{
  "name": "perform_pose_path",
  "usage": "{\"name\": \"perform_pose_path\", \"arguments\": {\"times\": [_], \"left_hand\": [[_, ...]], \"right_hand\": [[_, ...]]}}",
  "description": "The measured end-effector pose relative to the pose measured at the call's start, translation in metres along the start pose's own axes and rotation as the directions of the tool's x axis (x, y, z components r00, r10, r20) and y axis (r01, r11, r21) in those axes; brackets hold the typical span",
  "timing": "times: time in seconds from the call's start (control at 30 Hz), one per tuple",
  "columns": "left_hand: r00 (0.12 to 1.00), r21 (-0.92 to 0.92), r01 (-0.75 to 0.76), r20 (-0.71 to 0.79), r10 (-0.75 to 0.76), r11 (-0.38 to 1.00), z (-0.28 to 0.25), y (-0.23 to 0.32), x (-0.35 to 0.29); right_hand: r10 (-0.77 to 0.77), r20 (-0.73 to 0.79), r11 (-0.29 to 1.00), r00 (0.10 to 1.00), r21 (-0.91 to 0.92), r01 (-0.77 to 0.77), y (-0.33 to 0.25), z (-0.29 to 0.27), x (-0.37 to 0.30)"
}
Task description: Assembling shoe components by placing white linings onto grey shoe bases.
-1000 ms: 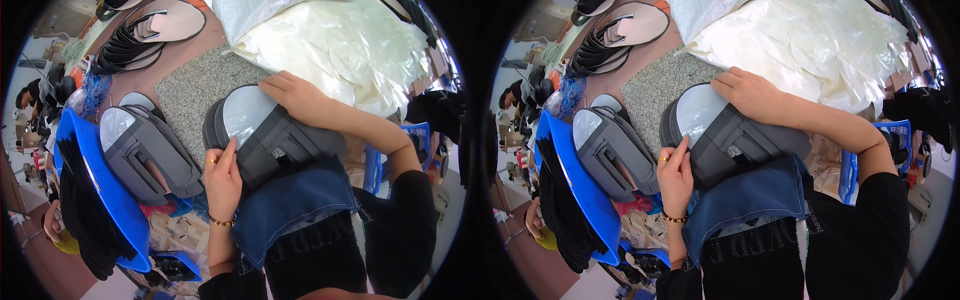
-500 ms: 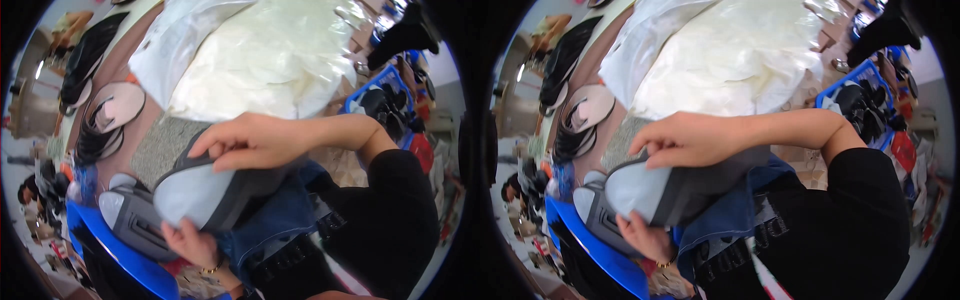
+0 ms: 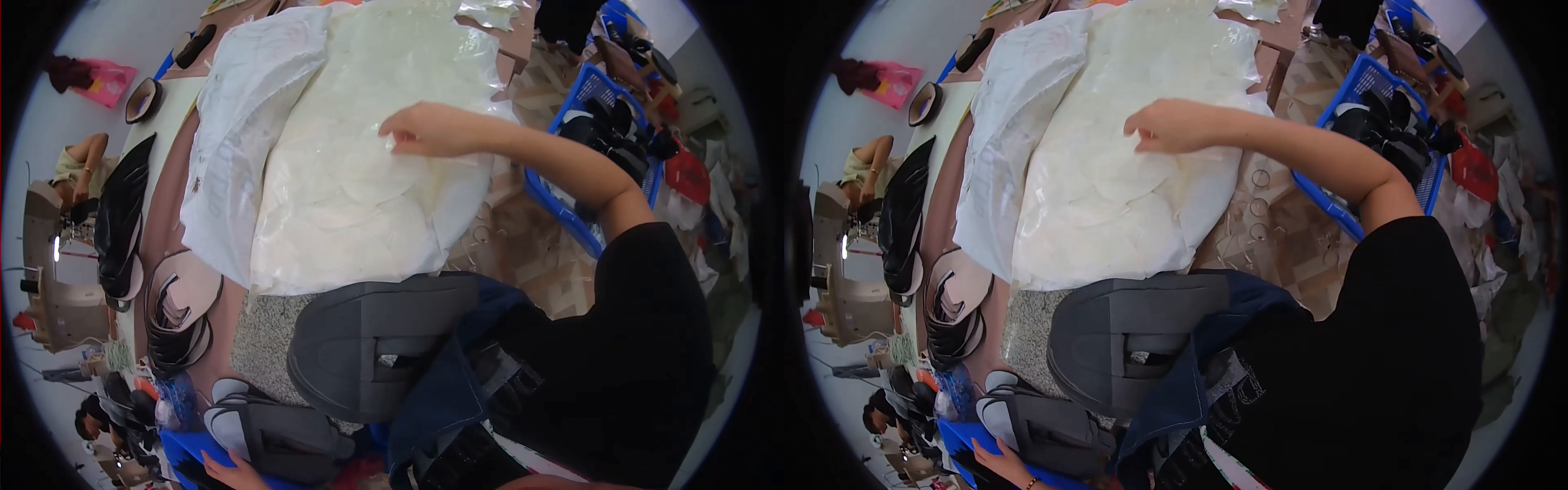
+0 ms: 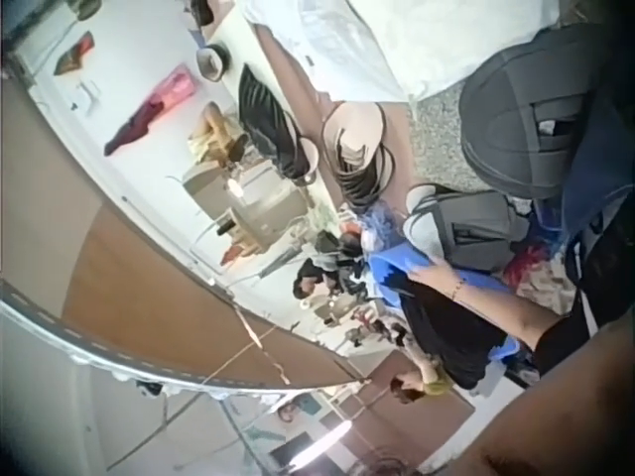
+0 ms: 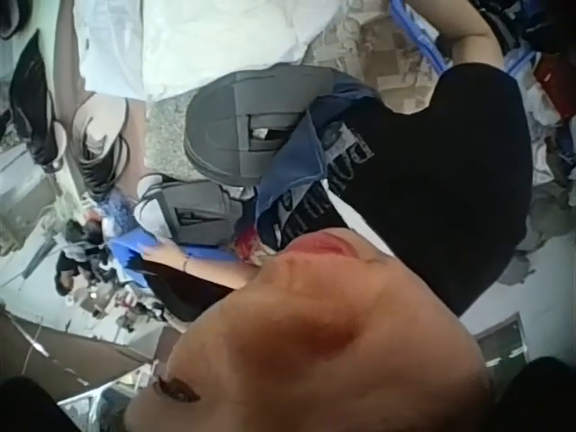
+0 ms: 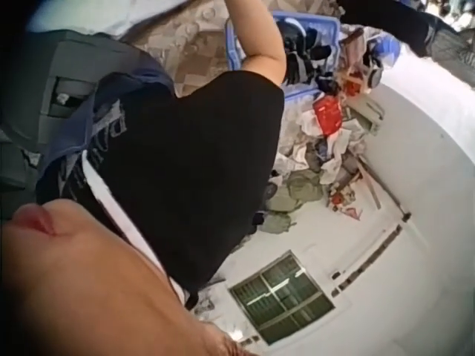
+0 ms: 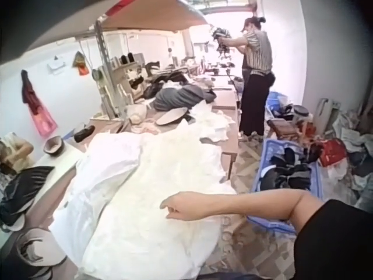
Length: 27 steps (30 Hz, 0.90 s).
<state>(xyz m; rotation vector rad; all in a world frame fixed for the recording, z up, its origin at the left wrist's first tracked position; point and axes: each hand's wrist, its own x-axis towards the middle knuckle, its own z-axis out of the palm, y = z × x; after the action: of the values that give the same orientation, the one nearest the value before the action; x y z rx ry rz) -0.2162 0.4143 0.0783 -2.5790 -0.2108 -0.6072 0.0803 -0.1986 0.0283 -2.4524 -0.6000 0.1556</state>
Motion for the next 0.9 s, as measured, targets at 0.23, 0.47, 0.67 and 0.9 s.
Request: {"name": "perform_pose_path", "arguments": {"times": [0.23, 0.47, 0.67, 0.9], "left_hand": [[0.994, -0.658, -0.006, 0.079, 0.076, 0.753, -0.002, 0.19, 0.118], [0.782, -0.799, -0.497, -0.245, 0.573, 0.338, -0.031, 0.406, 0.216], [0.749, -0.848, -0.501, -0.325, 0.577, 0.173, -0.007, 0.521, 0.254], [0.74, -0.83, -0.505, -0.275, 0.613, 0.236, -0.007, 0.582, 0.232]], "right_hand": [[0.232, -0.273, 0.94, 0.934, -0.185, -0.287, 0.127, -0.035, 0.09], [0.432, -0.022, 0.836, 0.901, -0.364, -0.41, 0.109, -0.041, 0.139], [0.453, 0.156, 0.872, 0.878, -0.284, -0.399, 0.105, -0.052, 0.148], [0.468, 0.261, 0.883, 0.844, -0.17, -0.437, 0.1, -0.053, 0.149]]}}
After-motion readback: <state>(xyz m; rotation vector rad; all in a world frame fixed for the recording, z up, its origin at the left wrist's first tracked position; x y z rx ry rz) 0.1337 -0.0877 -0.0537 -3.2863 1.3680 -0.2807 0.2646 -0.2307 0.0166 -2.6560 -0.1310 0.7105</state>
